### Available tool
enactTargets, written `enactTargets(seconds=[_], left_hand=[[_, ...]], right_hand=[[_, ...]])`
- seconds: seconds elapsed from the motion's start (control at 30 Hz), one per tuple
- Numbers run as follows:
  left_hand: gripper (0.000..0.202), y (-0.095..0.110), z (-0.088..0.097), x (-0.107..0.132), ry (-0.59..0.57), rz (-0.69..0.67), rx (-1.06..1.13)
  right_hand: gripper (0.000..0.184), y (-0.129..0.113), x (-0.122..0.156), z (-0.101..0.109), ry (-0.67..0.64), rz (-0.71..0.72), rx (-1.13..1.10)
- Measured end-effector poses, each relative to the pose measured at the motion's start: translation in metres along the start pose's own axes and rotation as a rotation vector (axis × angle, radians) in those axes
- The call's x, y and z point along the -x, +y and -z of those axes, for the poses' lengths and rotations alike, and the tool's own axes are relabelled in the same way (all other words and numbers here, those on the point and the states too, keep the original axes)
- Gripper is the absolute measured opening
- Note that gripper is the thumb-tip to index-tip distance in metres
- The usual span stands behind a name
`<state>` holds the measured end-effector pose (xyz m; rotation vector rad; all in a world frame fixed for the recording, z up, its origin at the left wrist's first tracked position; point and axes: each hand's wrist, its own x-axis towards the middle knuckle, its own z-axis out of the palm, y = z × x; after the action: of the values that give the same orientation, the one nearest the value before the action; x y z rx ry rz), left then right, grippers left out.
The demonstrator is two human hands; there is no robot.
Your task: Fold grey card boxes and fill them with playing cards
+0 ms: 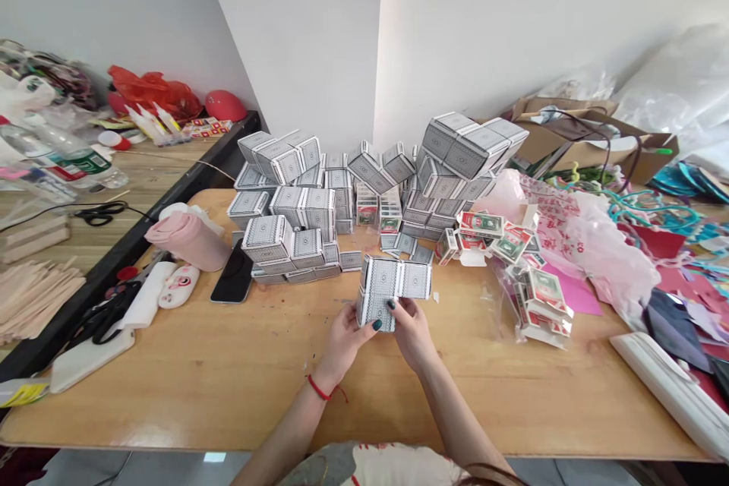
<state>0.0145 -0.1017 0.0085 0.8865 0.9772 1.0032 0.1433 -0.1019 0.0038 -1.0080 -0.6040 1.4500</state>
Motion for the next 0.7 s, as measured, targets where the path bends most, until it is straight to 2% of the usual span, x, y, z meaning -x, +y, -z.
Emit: enactTargets(seconds=[0.13,0.27,0.37,0.43,0.47,0.57,0.63,0.7], left_hand=[[0.039,-0.001,-0.001,0.0,0.013,-0.002,-0.005],[0.049,0.006,0.004,0.0,0.002,-0.005,0.0],[0.056,0.017,0.017,0.0,0.047,-0.018,-0.018],[0.054,0.025,0.027,0.0,0.106,-0.047,-0.038],[0.053,0.03,0.032,-0.001,0.116,-0.069,-0.045],[0.055,0.038,0.038,-0.003,0.061,-0.108,-0.047],[0.057,0.038,0.034,-0.005,-0.016,-0.102,-0.052],[0.057,0.035,0.028,-0.005,-0.052,-0.101,-0.069]], right_hand=[[0.036,0.0,0.006,-0.005,-0.023,0.028,0.014],[0.045,-0.001,0.01,-0.006,-0.065,0.063,-0.062],[0.052,-0.002,0.008,0.012,0.037,0.092,-0.094],[0.057,-0.004,0.006,0.029,0.152,0.106,-0.081],[0.059,-0.007,0.005,0.036,0.158,0.105,-0.062],[0.061,-0.019,0.003,0.044,0.014,0.125,0.068],[0.06,-0.028,0.003,0.037,-0.122,0.091,0.186],[0.058,-0.034,0.004,0.028,-0.157,0.057,0.304]])
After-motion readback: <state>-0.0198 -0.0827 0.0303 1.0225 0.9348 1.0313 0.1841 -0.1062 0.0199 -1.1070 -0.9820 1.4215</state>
